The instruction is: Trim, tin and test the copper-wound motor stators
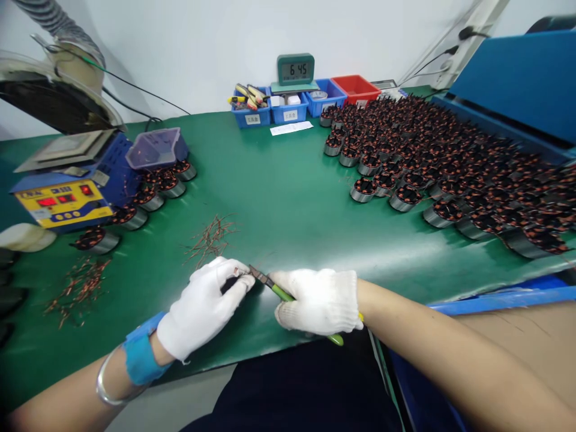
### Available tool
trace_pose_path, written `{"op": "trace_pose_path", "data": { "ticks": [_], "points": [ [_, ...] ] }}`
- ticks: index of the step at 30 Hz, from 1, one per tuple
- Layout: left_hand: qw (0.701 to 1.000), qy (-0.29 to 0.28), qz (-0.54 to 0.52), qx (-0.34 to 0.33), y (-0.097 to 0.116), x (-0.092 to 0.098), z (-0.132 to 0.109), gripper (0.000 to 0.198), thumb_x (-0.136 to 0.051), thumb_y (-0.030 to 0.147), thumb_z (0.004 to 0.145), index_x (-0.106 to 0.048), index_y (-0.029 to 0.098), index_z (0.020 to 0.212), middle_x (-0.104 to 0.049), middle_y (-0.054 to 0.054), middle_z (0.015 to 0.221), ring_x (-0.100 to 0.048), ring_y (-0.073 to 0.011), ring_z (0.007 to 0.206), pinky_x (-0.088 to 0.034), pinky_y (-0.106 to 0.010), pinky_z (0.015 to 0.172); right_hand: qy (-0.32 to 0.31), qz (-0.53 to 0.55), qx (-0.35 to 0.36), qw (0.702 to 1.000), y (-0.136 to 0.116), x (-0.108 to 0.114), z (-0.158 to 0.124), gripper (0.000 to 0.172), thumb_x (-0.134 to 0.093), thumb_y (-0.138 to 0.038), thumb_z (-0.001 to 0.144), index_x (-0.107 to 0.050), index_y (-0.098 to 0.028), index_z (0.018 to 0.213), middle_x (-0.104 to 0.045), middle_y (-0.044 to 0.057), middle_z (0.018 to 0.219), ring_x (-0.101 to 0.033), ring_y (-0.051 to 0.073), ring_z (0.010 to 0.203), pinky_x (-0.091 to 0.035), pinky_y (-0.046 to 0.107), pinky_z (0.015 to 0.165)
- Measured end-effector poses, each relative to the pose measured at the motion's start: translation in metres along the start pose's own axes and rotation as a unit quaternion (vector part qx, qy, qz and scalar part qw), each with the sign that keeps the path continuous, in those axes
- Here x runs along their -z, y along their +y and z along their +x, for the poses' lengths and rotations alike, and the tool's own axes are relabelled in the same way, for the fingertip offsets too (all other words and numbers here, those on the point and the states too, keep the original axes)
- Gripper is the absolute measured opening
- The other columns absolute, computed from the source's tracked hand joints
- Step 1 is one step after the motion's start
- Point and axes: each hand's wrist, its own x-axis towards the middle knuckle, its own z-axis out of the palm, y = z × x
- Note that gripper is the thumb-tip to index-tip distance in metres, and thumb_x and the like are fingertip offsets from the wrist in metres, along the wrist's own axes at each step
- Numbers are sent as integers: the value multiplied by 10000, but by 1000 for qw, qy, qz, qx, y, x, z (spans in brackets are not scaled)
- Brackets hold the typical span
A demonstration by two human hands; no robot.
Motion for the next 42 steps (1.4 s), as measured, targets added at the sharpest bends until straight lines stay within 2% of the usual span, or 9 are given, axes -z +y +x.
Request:
{"op": "trace_pose_path", "data": {
  "ticks": [9,14,18,22,28,33,36,39,42],
  "points": [
    [964,185,-185,40,-15,23,-5,369,-409,436,932,-513,210,1204,-588,-46,1234,-564,-211,1096,-461,-326,903,181,-293,38,938,-4,-18,1,476,-567,-428,777,-544,-171,1177,-608,121,947,-604,292,791,-448,394,675],
    [949,250,-190,21,-25,20,2,422,-427,471,917,-527,172,1197,-614,-67,1186,-593,-200,1052,-479,-303,907,290,-255,227,894,-22,-35,32,773,-661,-597,678,-466,-146,1275,-571,134,1123,-494,315,1042,-331,526,956],
    [952,263,-152,44,-25,19,6,467,-441,536,882,-554,171,1151,-641,-79,1128,-611,-227,1042,-500,-330,894,263,-256,311,877,-30,-47,54,544,-592,-571,764,-544,-164,1122,-620,65,919,-538,251,888,-407,421,799],
    [944,266,-186,66,-22,19,8,496,-494,569,835,-567,173,1125,-655,-83,1105,-623,-236,1020,-522,-346,882,327,-219,247,885,-11,-21,53,443,-541,-570,797,-570,-192,1026,-618,43,841,-550,221,779,-390,341,685],
    [935,244,-247,70,-35,5,14,491,-568,561,797,-568,200,1130,-654,-78,1136,-624,-248,1019,-514,-400,892,447,-267,-46,852,74,60,47,399,-568,-455,821,-600,-141,1066,-630,141,1011,-542,282,967,-350,394,856],
    [956,224,-181,61,-40,2,15,432,-538,494,849,-542,209,1174,-654,-72,1142,-632,-216,1007,-509,-384,893,518,-343,-107,776,112,81,51,359,-480,-340,885,-598,-114,1138,-520,197,1271,-379,362,1230,-271,482,964],
    [959,271,-44,66,-47,14,24,467,-530,465,856,-511,197,1238,-623,-87,1200,-599,-221,1080,-478,-374,946,494,-290,-72,817,92,64,43,548,-511,-367,857,-465,-105,1336,-520,199,1290,-512,336,1119,-368,433,907],
    [940,284,149,117,-65,36,45,512,-521,460,843,-501,199,1283,-536,-98,1331,-526,-259,1171,-433,-404,988,342,-193,0,920,57,25,26,677,-488,-494,853,-330,-221,1452,-630,123,1171,-629,285,953,-459,353,735],
    [916,280,225,181,-95,61,79,470,-540,462,805,-598,187,1181,-430,-144,1426,-412,-368,1253,-385,-524,975,207,-218,66,951,28,-20,14,728,-559,-374,754,-364,-244,1444,-670,113,1090,-646,326,945,-470,375,729]
  ]
}}
